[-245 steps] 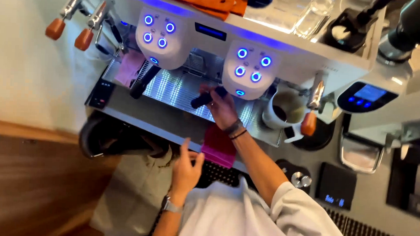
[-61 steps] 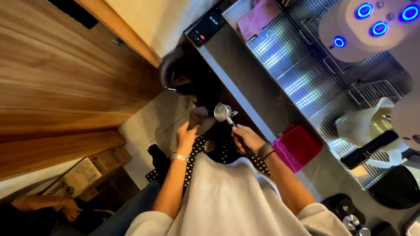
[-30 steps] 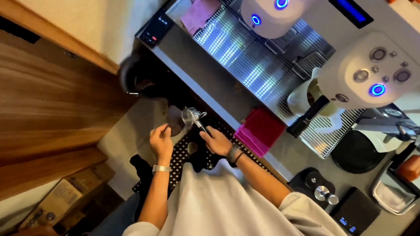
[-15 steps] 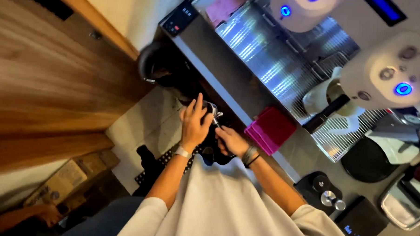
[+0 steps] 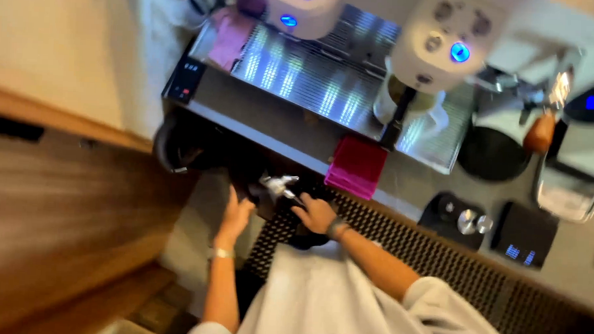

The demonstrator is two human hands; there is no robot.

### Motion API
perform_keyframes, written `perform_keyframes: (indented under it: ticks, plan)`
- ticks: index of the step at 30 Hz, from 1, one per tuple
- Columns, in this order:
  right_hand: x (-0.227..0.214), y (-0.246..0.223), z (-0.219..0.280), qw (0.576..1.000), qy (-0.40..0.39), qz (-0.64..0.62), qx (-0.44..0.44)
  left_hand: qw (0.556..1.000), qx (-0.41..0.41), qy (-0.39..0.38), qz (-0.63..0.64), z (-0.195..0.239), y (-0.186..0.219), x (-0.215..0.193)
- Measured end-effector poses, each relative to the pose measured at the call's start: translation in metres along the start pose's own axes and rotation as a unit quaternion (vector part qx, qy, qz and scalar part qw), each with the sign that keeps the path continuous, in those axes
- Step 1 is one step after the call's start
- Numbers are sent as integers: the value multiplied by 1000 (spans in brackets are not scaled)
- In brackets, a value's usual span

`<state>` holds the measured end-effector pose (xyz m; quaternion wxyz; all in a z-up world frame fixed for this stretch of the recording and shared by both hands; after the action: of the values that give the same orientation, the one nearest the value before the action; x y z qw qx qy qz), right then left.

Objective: The person prepares espresso by grinding coffee beans into a portafilter, tamping the grounds, and extracting shots into a metal cup. They repeat the process for a second shot, cleaning the portafilter between cycles.

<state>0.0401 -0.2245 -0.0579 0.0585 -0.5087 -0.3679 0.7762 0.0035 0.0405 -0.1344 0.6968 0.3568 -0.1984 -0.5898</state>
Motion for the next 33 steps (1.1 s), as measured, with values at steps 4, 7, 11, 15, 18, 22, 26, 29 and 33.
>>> perform_keyframes:
  ticks: [4,7,11,15,18,22,26,29,33]
  plan:
    - [-5,17,58,918,-49,-381,100,986,58,-48,-149,86,62,66]
    - [-29,33,98,878,56,-454,141,988,63,-110,-87,130,71,142]
    - [-91,40,154,839,264,-471,61,943,99,-254,-190,244,144,254]
    - [-165,56,213,838,394,-377,15,918,229,-272,-175,314,177,354]
    - [-220,112,273,839,446,-311,15,891,258,-283,-243,331,168,431]
    - [-262,180,359,934,321,-37,150,826,359,-300,-314,305,149,552]
    - [-238,309,466,854,418,43,308,651,520,-435,-341,324,145,670]
    - [-226,352,506,818,435,181,331,547,617,-439,-358,305,107,730]
    - [-207,369,508,877,372,198,230,437,744,-347,-367,270,64,757]
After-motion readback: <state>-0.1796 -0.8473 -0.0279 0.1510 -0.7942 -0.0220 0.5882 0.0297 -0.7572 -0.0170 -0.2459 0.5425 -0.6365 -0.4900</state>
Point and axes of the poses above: each hand's wrist, its own z-axis away from the middle knuckle, its own x-axis out of the palm, y = z × x, the point moved 8 cm from there along -z, towards the middle knuckle, and after that the axes turned 8 degrees about z, right-handed, at the moved point
